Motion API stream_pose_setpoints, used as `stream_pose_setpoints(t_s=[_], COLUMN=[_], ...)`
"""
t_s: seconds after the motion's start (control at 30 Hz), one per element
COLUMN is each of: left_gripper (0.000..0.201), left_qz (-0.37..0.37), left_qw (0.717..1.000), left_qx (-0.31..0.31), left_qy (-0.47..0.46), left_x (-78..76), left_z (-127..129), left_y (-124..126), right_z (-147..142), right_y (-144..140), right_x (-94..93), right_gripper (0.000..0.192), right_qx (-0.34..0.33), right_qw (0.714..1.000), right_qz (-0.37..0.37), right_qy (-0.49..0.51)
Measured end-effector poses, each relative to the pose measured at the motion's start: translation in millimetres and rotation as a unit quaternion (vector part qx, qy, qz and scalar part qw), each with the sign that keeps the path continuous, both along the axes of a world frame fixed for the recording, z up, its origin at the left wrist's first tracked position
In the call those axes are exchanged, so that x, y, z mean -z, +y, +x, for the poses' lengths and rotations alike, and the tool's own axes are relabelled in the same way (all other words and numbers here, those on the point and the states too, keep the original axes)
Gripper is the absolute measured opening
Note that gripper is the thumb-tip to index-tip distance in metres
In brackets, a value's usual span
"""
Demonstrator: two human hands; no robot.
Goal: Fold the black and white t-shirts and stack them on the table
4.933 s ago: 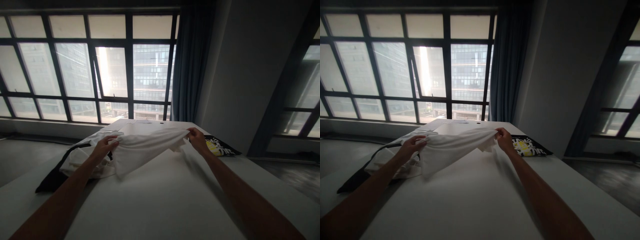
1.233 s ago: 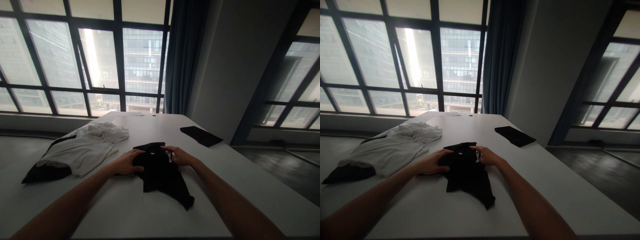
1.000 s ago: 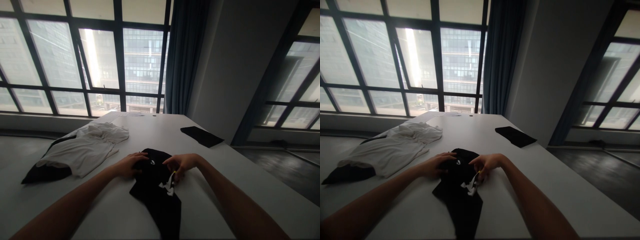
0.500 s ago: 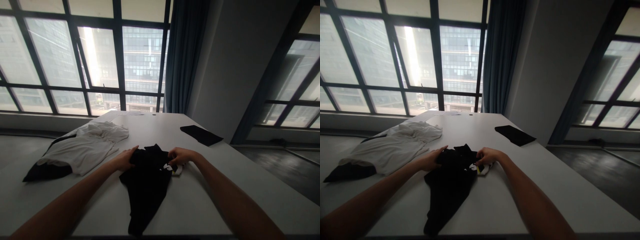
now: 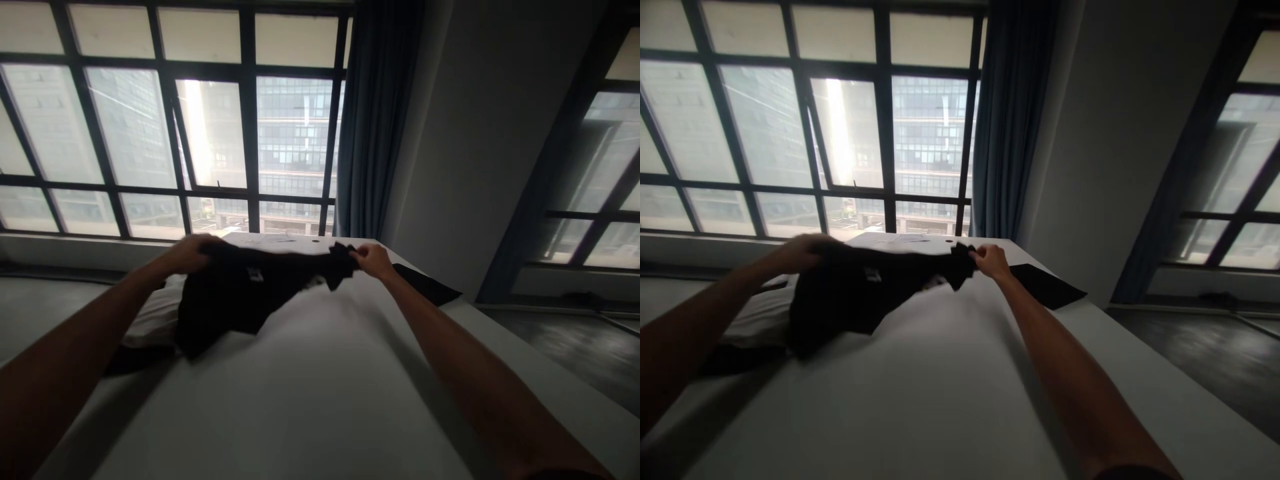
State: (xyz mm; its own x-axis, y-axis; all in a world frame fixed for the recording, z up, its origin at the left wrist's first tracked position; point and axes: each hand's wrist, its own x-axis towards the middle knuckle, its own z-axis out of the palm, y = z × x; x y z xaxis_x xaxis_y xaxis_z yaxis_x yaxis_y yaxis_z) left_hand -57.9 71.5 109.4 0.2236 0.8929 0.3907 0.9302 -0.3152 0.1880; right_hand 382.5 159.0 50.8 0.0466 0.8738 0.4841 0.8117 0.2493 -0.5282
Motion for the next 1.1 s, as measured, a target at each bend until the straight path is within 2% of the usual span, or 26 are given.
stream_pose_setpoints(t_s=[0.03,0.1,0.13,0.2,0.27,0.33,0.37,0.43,0.5,0.53,0.57,0.63,0.7,0.73,0.77,0.83,0.87,0.93,1.0,1.1], left_gripper=[0.051,0.056,0.056,0.052,0.049,0.053,0.055,0.062,0.062,0.057,0.050,0.044,0.052,0.056,0.061,0.068,0.067,0.062,0.058,0.051], left_qz=[0.090,0.233,0.268,0.266,0.198,0.093,0.021,-0.141,-0.270,-0.299,-0.295,-0.204,-0.084,-0.047,-0.037,-0.103,-0.140,-0.164,-0.161,-0.143], left_qw=[0.994,0.962,0.951,0.949,0.963,0.973,0.975,0.962,0.933,0.924,0.925,0.954,0.978,0.983,0.983,0.975,0.969,0.964,0.964,0.969], left_qx=[-0.054,-0.138,-0.154,-0.158,-0.146,-0.134,-0.123,-0.107,-0.104,-0.101,-0.095,-0.072,-0.040,-0.029,-0.018,-0.029,-0.044,-0.080,-0.115,-0.151], left_qy=[0.003,0.015,0.027,0.060,0.111,0.164,0.184,0.205,0.214,0.218,0.220,0.208,0.185,0.177,0.178,0.197,0.200,0.196,0.175,0.130], left_x=[-17.9,-46.1,-54.3,-56.5,-40.9,-14.2,0.0,23.8,35.7,37.3,37.0,36.6,45.6,55.6,69.0,102.3,119.3,147.4,162.9,164.2], left_z=[-9.3,-24.2,-29.6,-37.0,-42.1,-47.1,-49.7,-54.4,-56.1,-55.1,-52.3,-42.1,-27.9,-20.7,-14.1,-4.1,-0.8,2.9,4.5,4.4], left_y=[-1.7,-9.3,-13.5,-18.6,-17.5,-13.0,-11.0,-8.3,-5.6,-2.8,1.7,16.2,36.9,48.3,59.6,80.5,89.7,105.3,117.8,128.6], right_z=[-21.3,-59.5,-74.4,-91.7,-89.3,-66.3,-47.8,-0.3,54.8,82.5,109.1,155.1,187.2,197.0,202.5,201.4,195.5,176.0,150.7,115.5], right_y=[14.9,39.3,48.2,60.1,65.7,65.6,63.3,53.9,40.1,33.0,26.4,16.9,12.4,11.5,11.0,10.1,9.1,5.3,-1.7,-17.2], right_x=[-10.5,-26.7,-30.6,-27.7,-12.0,11.0,23.2,46.5,67.8,78.2,88.6,108.8,125.3,130.7,133.9,133.7,131.0,123.0,114.6,105.0], right_gripper=[0.028,0.036,0.043,0.053,0.056,0.055,0.055,0.052,0.049,0.050,0.051,0.052,0.054,0.054,0.051,0.044,0.040,0.034,0.032,0.032], right_qx=[-0.003,-0.037,-0.054,-0.085,-0.084,-0.035,0.010,0.063,0.125,0.163,0.201,0.288,0.312,0.312,0.304,0.274,0.254,0.205,0.149,0.037], right_qw=[0.997,0.993,0.994,0.995,0.993,0.984,0.973,0.961,0.948,0.939,0.929,0.907,0.902,0.904,0.908,0.918,0.923,0.935,0.948,0.962], right_qz=[0.073,0.106,0.095,0.044,-0.017,-0.080,-0.116,-0.158,-0.193,-0.209,-0.222,-0.238,-0.241,-0.235,-0.225,-0.205,-0.199,-0.190,-0.182,-0.176], right_qy=[0.015,0.030,0.023,-0.013,-0.079,-0.156,-0.200,-0.217,-0.220,-0.219,-0.216,-0.197,-0.176,-0.174,-0.180,-0.201,-0.209,-0.216,-0.214,-0.205])
